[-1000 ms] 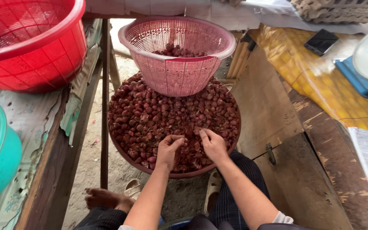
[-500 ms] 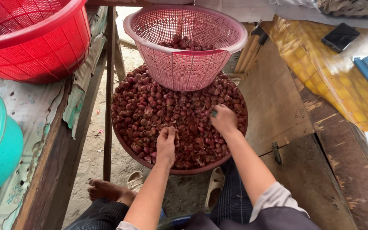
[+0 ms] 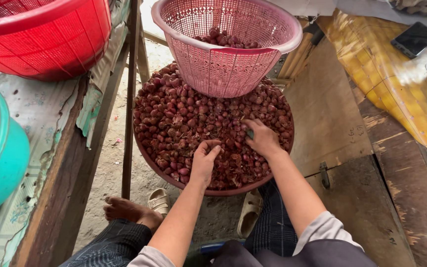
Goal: The person sits and peels red onions one by one using a small knife, removing the outer skin and placing the peeled onions into a pink basket. The person works continuously from a large tray of onions.
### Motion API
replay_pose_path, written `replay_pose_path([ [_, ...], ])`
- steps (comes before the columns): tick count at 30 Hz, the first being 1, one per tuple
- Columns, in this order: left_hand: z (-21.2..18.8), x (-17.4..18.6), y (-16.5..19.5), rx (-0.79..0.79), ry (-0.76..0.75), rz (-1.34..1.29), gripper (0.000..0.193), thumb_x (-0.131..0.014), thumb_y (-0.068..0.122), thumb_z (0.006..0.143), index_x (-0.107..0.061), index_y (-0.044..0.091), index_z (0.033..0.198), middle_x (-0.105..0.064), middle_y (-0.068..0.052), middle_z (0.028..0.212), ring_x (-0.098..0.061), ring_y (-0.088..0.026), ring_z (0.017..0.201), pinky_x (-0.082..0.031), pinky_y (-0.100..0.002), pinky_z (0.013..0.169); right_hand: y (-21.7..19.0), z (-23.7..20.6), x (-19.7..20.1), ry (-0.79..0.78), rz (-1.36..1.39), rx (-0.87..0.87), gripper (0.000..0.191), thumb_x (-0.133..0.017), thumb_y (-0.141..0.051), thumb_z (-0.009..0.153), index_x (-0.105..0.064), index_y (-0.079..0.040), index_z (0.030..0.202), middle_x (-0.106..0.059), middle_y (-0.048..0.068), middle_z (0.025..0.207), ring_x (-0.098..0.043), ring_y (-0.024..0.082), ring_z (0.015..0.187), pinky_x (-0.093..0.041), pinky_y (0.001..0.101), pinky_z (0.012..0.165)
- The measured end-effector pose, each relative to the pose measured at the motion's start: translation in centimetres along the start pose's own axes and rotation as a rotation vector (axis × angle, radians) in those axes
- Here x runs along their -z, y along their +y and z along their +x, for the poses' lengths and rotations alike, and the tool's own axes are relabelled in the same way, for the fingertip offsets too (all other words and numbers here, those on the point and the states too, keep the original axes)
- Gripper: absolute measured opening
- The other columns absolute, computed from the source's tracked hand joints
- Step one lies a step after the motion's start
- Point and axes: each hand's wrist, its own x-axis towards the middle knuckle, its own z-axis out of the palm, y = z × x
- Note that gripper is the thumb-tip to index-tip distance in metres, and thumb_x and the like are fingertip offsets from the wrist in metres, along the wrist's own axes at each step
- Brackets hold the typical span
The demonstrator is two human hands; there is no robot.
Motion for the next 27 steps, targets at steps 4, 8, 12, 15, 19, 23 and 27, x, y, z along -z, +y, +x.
replay_pose_path([
  [4, -0.4, 0.2, 0.4, 0.003, -0.023, 0.017, 0.017, -0.065, 0.016, 0.101, -0.068, 0.006, 0.115, -0.07, -0.005, 0.101, -0.065, -0.017, 0.093, -0.052, -0.036, 0.087, -0.3, 0.0, -0.1, 0.183, 0.103, 0.1, 0.05, -0.075, -0.014, 0.089, -0.063, -0.018, 0.138, -0.067, 0.01, 0.132, -0.069, 0.034, 0.111, -0.056, 0.0455, 0.091],
  [8, -0.3, -0.2, 1.2, 0.024, -0.053, 0.048, 0.027, -0.063, 0.02, 0.101, -0.065, 0.008, 0.126, -0.072, -0.003, 0.11, -0.066, -0.015, 0.1, -0.054, -0.035, 0.089, -0.1, -1.1, -0.1, 0.144, 0.538, 0.143, 0.045, -0.077, -0.011, 0.092, -0.064, -0.01, 0.134, -0.076, 0.008, 0.115, -0.074, 0.02, 0.103, -0.059, 0.0363, 0.088],
  [12, 0.1, -1.0, 0.7, -0.026, -0.062, 0.064, 0.036, -0.063, 0.023, 0.1, -0.063, 0.009, 0.133, -0.072, -0.002, 0.116, -0.069, -0.015, 0.108, -0.055, -0.033, 0.092, -1.0, -2.5, -1.0, -0.041, 0.983, 0.143, 0.031, -0.073, -0.01, 0.094, -0.063, -0.005, 0.123, -0.073, 0.008, 0.111, -0.073, 0.014, 0.098, -0.063, 0.031, 0.086],
  [15, 0.4, -1.0, 0.4, -0.037, -0.08, 0.047, 0.038, -0.065, 0.029, 0.1, -0.068, 0.008, 0.131, -0.074, -0.004, 0.116, -0.068, -0.015, 0.11, -0.053, -0.032, 0.095, -2.4, -3.2, -1.6, -0.102, 1.095, 0.206, 0.026, -0.075, -0.008, 0.095, -0.066, -0.002, 0.119, -0.073, 0.008, 0.108, -0.071, 0.016, 0.094, -0.06, 0.032, 0.081],
  [19, 0.3, -0.4, 0.9, -0.027, -0.078, -0.078, 0.031, -0.071, 0.027, 0.097, -0.072, 0.005, 0.12, -0.075, -0.007, 0.117, -0.068, -0.017, 0.108, -0.054, -0.033, 0.094, -4.2, -3.7, -1.8, 0.092, 0.789, 0.254, 0.022, -0.079, -0.014, 0.092, -0.071, -0.003, 0.109, -0.072, 0.007, 0.103, -0.069, 0.017, 0.092, -0.058, 0.0338, 0.078],
  [23, 0.3, -0.4, 2.0, 0.099, -0.161, -0.312, 0.023, -0.071, 0.019, 0.094, -0.07, 0.004, 0.112, -0.072, -0.009, 0.108, -0.069, -0.02, 0.097, -0.059, -0.037, 0.079, -4.5, -4.1, -0.6, 0.179, 0.782, 0.396, 0.018, -0.081, -0.011, 0.089, -0.074, -0.003, 0.103, -0.072, 0.01, 0.102, -0.071, 0.02, 0.096, -0.058, 0.0352, 0.085],
  [27, 0.6, -0.1, 2.4, 0.136, -0.184, -0.037, 0.022, -0.069, 0.023, 0.104, -0.067, 0.004, 0.115, -0.068, -0.01, 0.103, -0.056, -0.019, 0.085, -0.047, -0.036, 0.069, -4.7, -4.6, 0.7, 0.121, 0.791, 0.38, 0.012, -0.079, -0.008, 0.095, -0.074, -0.004, 0.106, -0.068, 0.009, 0.106, -0.07, 0.023, 0.098, -0.059, 0.0354, 0.087],
])
